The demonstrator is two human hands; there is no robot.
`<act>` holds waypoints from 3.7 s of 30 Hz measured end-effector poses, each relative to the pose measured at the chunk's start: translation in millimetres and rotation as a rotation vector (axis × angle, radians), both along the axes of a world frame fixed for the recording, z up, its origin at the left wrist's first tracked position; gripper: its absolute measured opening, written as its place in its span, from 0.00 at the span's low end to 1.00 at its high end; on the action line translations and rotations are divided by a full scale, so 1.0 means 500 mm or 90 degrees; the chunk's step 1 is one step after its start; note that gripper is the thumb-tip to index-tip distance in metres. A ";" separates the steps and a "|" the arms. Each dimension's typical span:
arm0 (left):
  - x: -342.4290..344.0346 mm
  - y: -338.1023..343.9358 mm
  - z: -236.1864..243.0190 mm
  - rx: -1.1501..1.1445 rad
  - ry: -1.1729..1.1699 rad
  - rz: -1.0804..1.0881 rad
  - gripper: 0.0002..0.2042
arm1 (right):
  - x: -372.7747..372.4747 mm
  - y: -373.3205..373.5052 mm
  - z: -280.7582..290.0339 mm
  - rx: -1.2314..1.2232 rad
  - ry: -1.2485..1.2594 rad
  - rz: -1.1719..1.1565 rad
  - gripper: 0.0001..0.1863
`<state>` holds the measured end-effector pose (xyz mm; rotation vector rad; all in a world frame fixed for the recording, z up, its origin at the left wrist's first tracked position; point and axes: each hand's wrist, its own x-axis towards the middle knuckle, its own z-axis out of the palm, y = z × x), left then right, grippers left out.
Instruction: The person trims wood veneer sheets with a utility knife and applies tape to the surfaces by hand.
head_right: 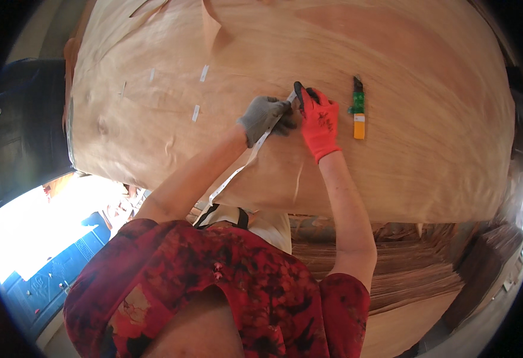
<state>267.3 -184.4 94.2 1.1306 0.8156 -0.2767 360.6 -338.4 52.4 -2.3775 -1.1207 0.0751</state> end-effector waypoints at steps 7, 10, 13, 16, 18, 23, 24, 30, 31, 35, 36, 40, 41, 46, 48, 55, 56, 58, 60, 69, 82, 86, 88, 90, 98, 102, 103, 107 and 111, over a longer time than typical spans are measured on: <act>-0.111 0.001 0.022 -0.115 -0.051 0.076 0.13 | 0.012 -0.016 0.044 -0.120 -0.161 0.182 0.29; -0.122 0.011 -0.007 -0.163 -0.080 0.082 0.14 | 0.017 -0.017 0.041 -0.156 -0.195 0.236 0.29; -0.108 0.024 0.008 -0.126 -0.010 0.027 0.13 | 0.023 -0.021 0.061 -0.194 -0.203 0.282 0.30; -0.097 0.028 0.026 -0.040 0.026 -0.037 0.13 | 0.025 -0.024 0.079 -0.220 -0.222 0.320 0.29; -0.098 0.030 0.020 -0.004 0.018 -0.088 0.12 | 0.028 -0.026 0.078 -0.220 -0.221 0.339 0.28; -0.099 0.068 0.008 0.388 0.010 -0.422 0.11 | 0.025 -0.011 0.056 -0.237 -0.122 0.291 0.26; -0.114 0.081 0.018 0.399 0.020 -0.429 0.11 | 0.024 -0.012 0.061 -0.227 -0.135 0.309 0.26; -0.225 0.111 0.078 0.088 0.022 0.010 0.12 | 0.038 -0.023 0.054 -0.231 -0.150 0.323 0.29; -0.233 0.112 0.072 0.079 0.036 0.057 0.12 | 0.035 -0.015 0.064 -0.212 -0.127 0.314 0.29; -0.234 0.109 0.053 0.055 0.039 0.106 0.13 | 0.001 -0.007 0.091 -0.078 -0.097 0.234 0.31; -0.230 0.108 0.051 0.039 0.027 0.112 0.13 | -0.013 -0.003 0.090 -0.029 -0.105 0.204 0.32; -0.217 0.097 0.008 0.052 0.016 0.117 0.13 | -0.107 0.077 0.118 0.037 0.021 0.288 0.35; -0.211 0.097 0.011 0.053 0.022 0.113 0.13 | -0.119 0.087 0.110 0.013 0.023 0.304 0.34; -0.211 0.111 0.048 -0.028 0.020 0.113 0.14 | -0.142 0.108 0.051 -0.075 0.038 0.318 0.31; -0.220 0.125 0.053 -0.056 0.026 0.075 0.13 | -0.143 0.104 0.036 -0.117 -0.037 0.338 0.29; -0.227 0.181 -0.028 0.404 -0.005 -0.429 0.10 | -0.148 0.126 0.073 -0.193 -0.074 0.387 0.24; -0.234 0.194 -0.019 0.444 -0.004 -0.464 0.10 | -0.149 0.129 0.070 -0.191 -0.093 0.377 0.23; -0.284 0.217 0.023 0.382 0.004 -0.374 0.11 | -0.156 0.125 0.064 -0.189 -0.132 0.359 0.23; -0.351 0.242 0.114 0.257 0.041 -0.181 0.12 | -0.163 0.125 0.063 -0.204 -0.156 0.360 0.23; -0.720 0.409 0.178 0.143 0.080 0.302 0.22 | -0.219 0.255 0.181 -0.077 0.045 0.311 0.33; -0.471 0.560 0.028 0.045 -0.014 0.193 0.10 | -0.381 0.589 0.039 0.004 0.263 0.323 0.44; -0.469 0.575 0.008 0.037 -0.007 0.170 0.10 | -0.388 0.602 0.071 -0.035 0.194 0.342 0.34; -0.476 0.580 0.042 0.005 0.000 0.170 0.11 | -0.394 0.603 0.086 -0.086 0.189 0.341 0.31; -0.498 0.581 0.112 -0.065 0.009 0.191 0.12 | -0.388 0.597 0.073 -0.134 0.169 0.337 0.28; -0.622 0.594 0.010 0.062 0.068 0.042 0.12 | -0.393 0.604 0.079 -0.226 -0.144 0.489 0.21; -0.693 0.668 0.065 0.120 0.044 0.084 0.11 | -0.398 0.615 0.117 -0.244 -0.135 0.486 0.21; -0.708 0.677 0.075 0.094 0.016 0.133 0.10 | -0.391 0.622 0.123 -0.239 -0.075 0.476 0.21; -0.741 0.709 0.080 0.093 -0.026 0.261 0.12 | -0.392 0.726 0.185 -0.148 0.114 0.389 0.22; -0.749 0.728 0.079 0.118 -0.110 0.303 0.10 | -0.411 0.902 0.177 -0.051 0.246 0.249 0.25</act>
